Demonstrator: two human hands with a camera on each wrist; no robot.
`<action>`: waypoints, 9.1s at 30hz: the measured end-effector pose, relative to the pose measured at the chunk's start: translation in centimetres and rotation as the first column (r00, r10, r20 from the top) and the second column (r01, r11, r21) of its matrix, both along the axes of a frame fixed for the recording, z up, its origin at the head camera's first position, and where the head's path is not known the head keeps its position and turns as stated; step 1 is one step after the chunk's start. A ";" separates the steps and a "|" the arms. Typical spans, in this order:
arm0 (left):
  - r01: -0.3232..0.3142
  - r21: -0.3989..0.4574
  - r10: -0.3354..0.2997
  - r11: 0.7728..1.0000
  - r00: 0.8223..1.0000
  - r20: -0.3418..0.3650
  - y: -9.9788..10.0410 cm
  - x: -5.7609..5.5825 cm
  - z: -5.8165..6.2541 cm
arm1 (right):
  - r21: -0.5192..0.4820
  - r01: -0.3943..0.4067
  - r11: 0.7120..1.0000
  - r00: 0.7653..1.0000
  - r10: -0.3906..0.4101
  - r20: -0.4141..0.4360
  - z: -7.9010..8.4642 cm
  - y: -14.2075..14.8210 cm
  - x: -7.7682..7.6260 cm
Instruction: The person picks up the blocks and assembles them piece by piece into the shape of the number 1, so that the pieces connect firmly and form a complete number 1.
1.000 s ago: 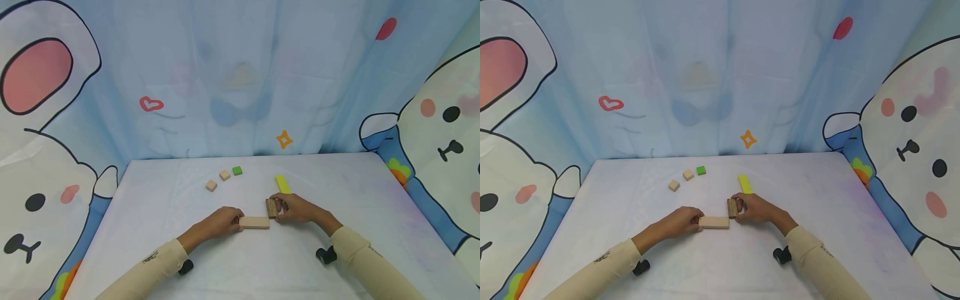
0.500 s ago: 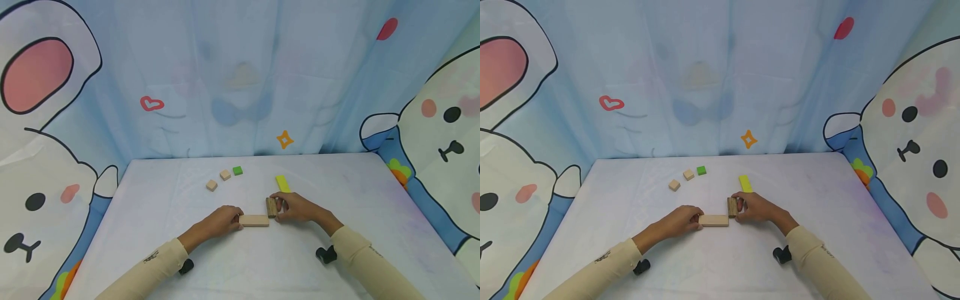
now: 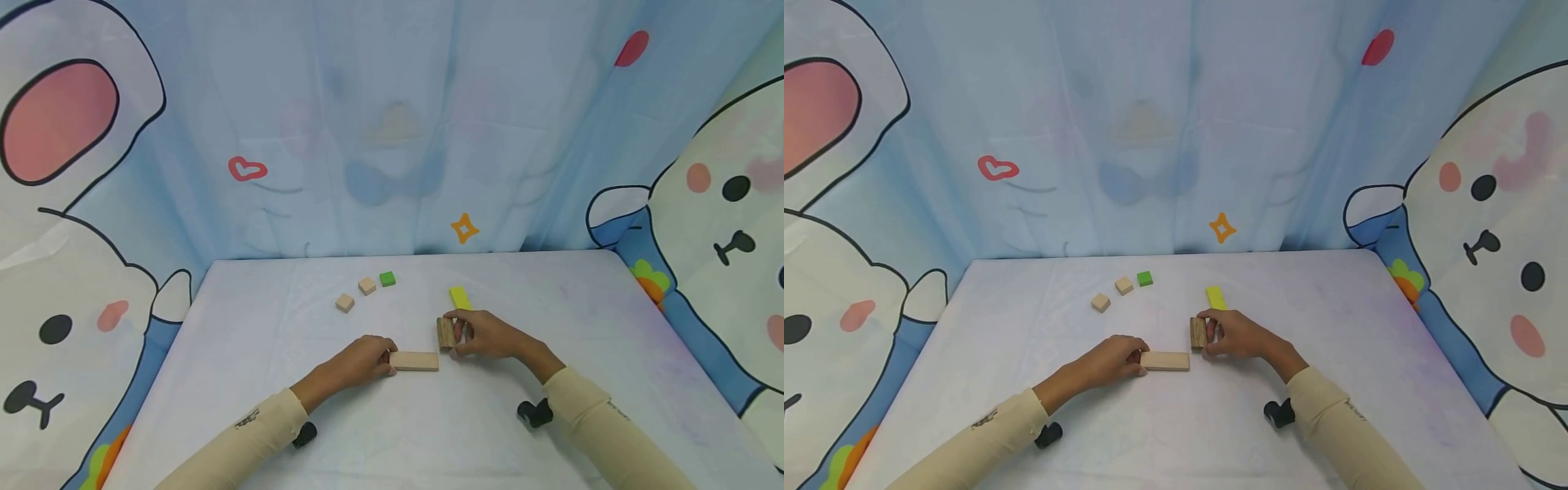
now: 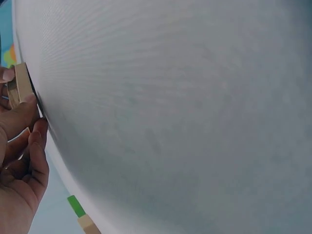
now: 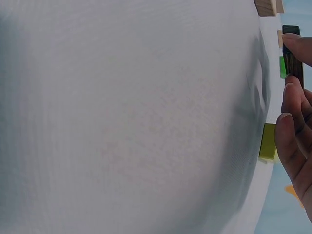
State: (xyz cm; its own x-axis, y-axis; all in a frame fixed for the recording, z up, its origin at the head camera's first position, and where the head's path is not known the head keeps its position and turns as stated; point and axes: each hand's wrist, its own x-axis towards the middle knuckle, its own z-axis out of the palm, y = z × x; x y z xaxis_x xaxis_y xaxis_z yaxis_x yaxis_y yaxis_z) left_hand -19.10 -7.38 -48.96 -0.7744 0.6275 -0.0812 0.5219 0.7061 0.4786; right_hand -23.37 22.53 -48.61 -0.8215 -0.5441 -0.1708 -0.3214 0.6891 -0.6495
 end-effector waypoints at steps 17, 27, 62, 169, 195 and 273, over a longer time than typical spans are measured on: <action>-0.008 -0.027 0.008 1.000 1.000 0.010 0.1 -0.1 -0.2 | -0.033 -0.035 0.999 0.999 0.035 0.001 0.3 -0.3 -0.1; -0.018 -0.011 0.018 1.000 1.000 0.016 0.0 -0.3 -0.2 | -0.031 -0.040 0.999 0.999 0.040 -0.013 0.8 -0.9 -0.2; 0.001 -0.005 -0.001 1.000 0.999 0.034 0.1 -0.5 -0.1 | -0.041 -0.098 0.994 0.995 0.097 -0.018 1.4 -3.4 -0.5; -0.009 0.002 0.009 1.000 0.999 0.031 0.0 -0.4 -0.3 | -0.019 -0.084 0.996 0.996 0.084 0.008 -0.7 -6.0 -0.8; -0.015 0.025 0.014 1.000 1.000 0.027 -0.1 -0.4 -0.4 | -0.019 -0.116 0.993 0.992 0.116 0.046 -0.6 -5.9 -1.4; -0.010 0.037 0.009 0.999 1.000 0.019 -0.1 -0.5 -0.3 | -0.026 -0.112 0.993 0.988 0.114 0.104 -0.9 -6.1 -2.0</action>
State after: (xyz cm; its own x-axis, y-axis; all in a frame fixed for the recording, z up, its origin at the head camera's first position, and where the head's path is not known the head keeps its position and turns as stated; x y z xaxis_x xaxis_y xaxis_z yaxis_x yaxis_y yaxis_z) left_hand -19.56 -7.51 -49.25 -0.7789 0.6229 -0.0725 0.5060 0.6926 0.5141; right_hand -25.35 16.43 -49.48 -0.7326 -0.6364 -0.2415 -0.3253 0.6389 -0.6971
